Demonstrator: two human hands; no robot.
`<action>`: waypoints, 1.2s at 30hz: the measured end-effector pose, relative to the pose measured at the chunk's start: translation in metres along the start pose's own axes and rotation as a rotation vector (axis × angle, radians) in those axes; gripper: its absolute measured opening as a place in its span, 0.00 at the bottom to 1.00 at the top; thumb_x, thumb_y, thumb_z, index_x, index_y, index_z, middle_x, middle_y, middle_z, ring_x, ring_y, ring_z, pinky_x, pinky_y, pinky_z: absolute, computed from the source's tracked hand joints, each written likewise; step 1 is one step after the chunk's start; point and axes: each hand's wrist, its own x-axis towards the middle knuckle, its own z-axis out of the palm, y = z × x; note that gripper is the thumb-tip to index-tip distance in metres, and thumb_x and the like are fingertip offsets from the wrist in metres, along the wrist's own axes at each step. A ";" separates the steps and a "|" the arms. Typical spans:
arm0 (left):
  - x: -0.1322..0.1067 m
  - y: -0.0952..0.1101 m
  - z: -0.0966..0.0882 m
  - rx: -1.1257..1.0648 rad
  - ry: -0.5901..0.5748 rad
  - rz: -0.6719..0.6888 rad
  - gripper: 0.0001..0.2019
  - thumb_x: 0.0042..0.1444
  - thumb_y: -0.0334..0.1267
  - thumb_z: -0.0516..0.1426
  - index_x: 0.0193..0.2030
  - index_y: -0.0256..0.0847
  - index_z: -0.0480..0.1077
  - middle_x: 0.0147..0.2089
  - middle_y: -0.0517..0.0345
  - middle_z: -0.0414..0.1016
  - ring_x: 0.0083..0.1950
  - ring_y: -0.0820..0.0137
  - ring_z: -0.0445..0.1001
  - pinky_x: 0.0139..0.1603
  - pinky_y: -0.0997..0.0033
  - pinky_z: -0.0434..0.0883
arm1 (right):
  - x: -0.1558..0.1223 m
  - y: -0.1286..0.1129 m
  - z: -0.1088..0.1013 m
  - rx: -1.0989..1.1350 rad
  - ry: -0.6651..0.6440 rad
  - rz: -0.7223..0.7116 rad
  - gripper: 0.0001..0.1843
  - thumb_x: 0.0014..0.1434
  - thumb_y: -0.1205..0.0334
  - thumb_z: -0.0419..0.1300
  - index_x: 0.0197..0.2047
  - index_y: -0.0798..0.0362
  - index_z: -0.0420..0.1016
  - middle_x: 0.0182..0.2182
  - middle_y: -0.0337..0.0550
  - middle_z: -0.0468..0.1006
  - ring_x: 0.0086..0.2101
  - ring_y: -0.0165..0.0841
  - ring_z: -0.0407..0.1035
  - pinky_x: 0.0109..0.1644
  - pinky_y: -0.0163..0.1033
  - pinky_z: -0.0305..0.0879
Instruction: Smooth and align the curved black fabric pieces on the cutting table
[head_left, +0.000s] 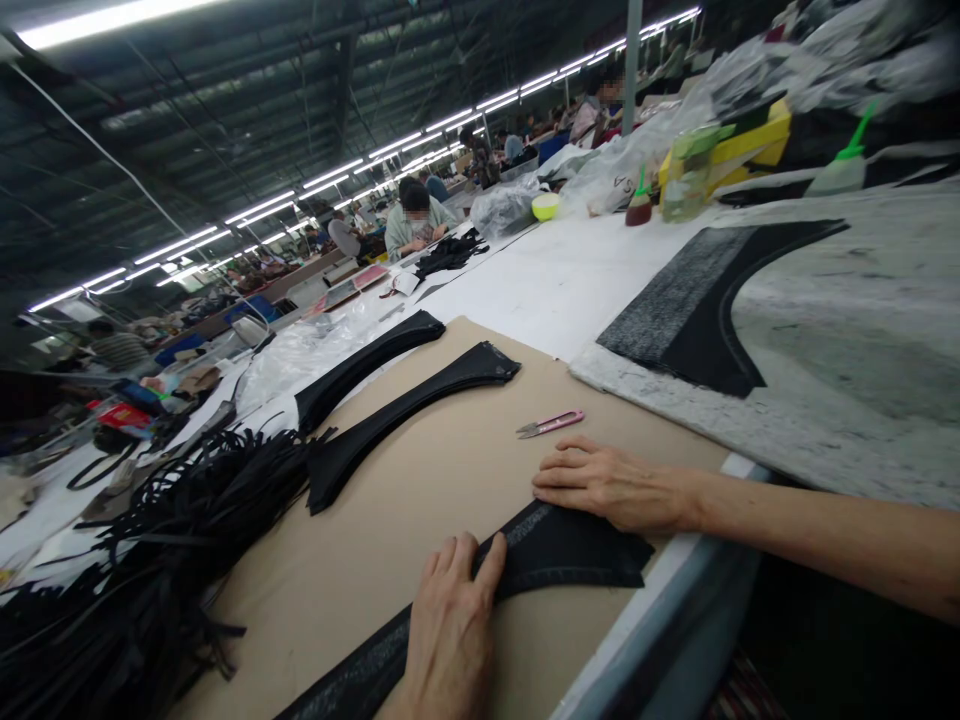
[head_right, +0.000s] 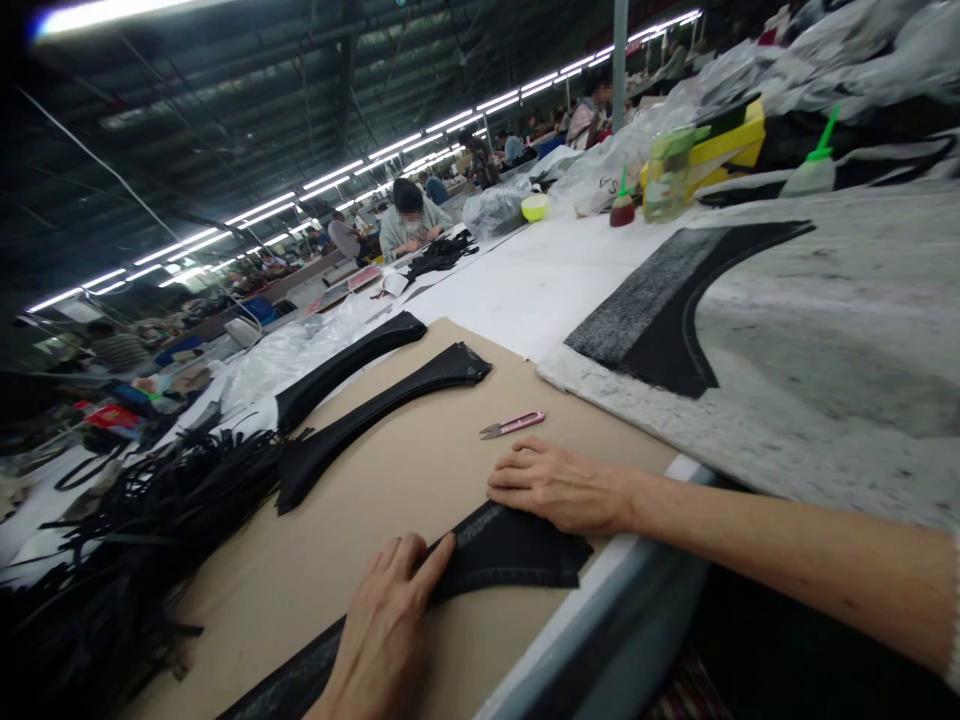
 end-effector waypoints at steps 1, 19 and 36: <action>0.001 0.001 0.000 -0.012 0.008 0.004 0.30 0.55 0.21 0.47 0.63 0.49 0.62 0.52 0.53 0.69 0.49 0.63 0.66 0.48 0.62 0.62 | -0.003 0.001 0.000 -0.005 0.002 0.013 0.20 0.63 0.74 0.49 0.57 0.57 0.68 0.52 0.50 0.72 0.52 0.38 0.62 0.59 0.49 0.53; 0.019 0.024 -0.005 0.042 0.044 0.019 0.28 0.60 0.25 0.48 0.66 0.50 0.59 0.50 0.56 0.71 0.48 0.62 0.66 0.47 0.63 0.62 | -0.009 -0.025 0.001 -0.121 0.062 0.219 0.19 0.62 0.74 0.52 0.55 0.53 0.69 0.47 0.46 0.74 0.49 0.39 0.63 0.58 0.52 0.49; 0.021 0.030 0.001 0.074 0.101 0.004 0.30 0.59 0.24 0.47 0.67 0.50 0.57 0.49 0.54 0.71 0.47 0.62 0.67 0.46 0.62 0.63 | -0.019 -0.029 -0.006 -0.133 0.072 0.278 0.25 0.59 0.76 0.51 0.58 0.51 0.69 0.50 0.48 0.71 0.49 0.41 0.62 0.55 0.51 0.52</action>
